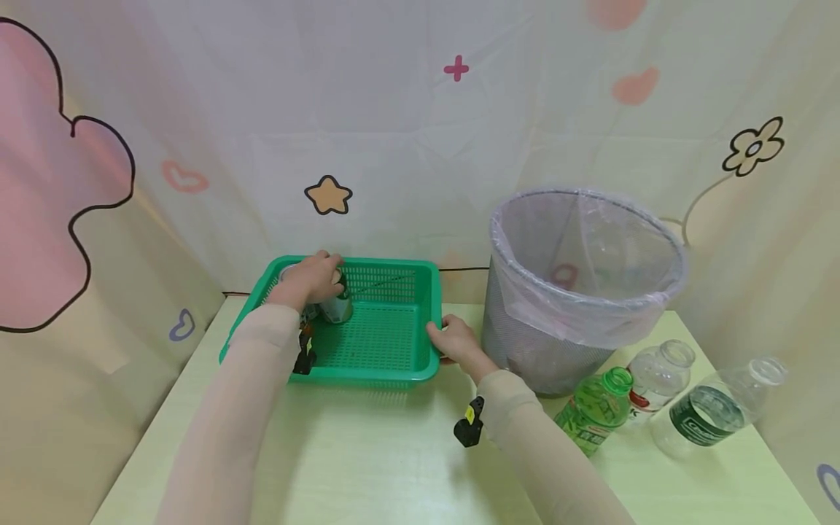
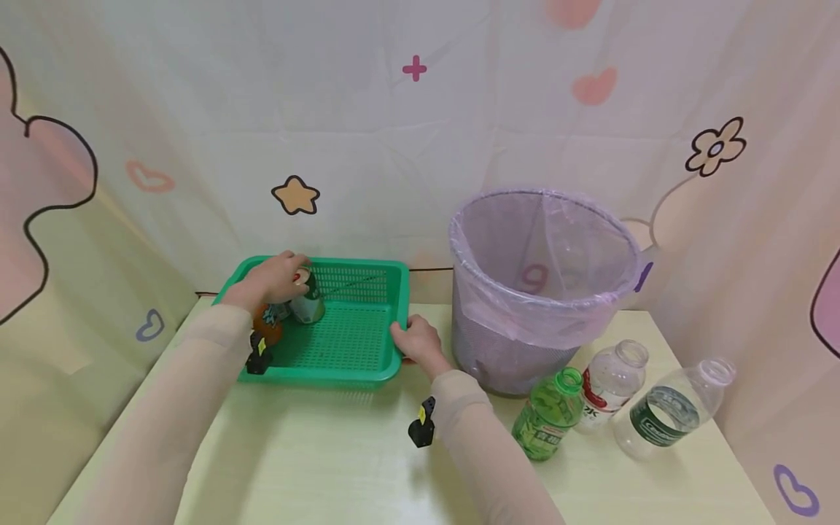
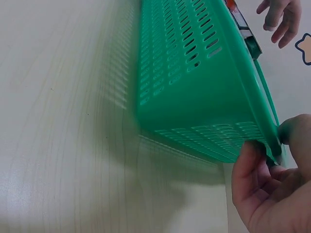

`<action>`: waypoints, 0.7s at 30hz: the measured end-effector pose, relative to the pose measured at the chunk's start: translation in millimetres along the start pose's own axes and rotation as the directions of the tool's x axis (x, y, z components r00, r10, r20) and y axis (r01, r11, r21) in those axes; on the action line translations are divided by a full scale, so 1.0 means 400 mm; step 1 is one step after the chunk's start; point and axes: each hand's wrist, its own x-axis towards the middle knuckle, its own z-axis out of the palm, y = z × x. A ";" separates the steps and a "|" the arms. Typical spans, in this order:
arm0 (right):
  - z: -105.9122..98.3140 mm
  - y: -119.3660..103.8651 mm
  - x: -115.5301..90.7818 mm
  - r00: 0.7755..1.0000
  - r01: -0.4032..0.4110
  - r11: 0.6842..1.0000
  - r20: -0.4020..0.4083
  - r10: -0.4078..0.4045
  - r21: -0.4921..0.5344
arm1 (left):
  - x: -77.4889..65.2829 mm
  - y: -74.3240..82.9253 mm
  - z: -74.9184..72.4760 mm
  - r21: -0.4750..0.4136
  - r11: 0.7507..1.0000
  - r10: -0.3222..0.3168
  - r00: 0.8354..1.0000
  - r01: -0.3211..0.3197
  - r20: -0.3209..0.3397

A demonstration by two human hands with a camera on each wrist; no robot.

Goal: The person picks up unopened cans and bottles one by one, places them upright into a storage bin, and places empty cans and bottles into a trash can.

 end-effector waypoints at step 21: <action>-0.028 -0.006 -0.010 0.987 0.106 0.930 -0.074 -0.140 -0.351 | -0.077 0.071 0.026 0.124 0.975 0.206 0.964 -0.187 -0.166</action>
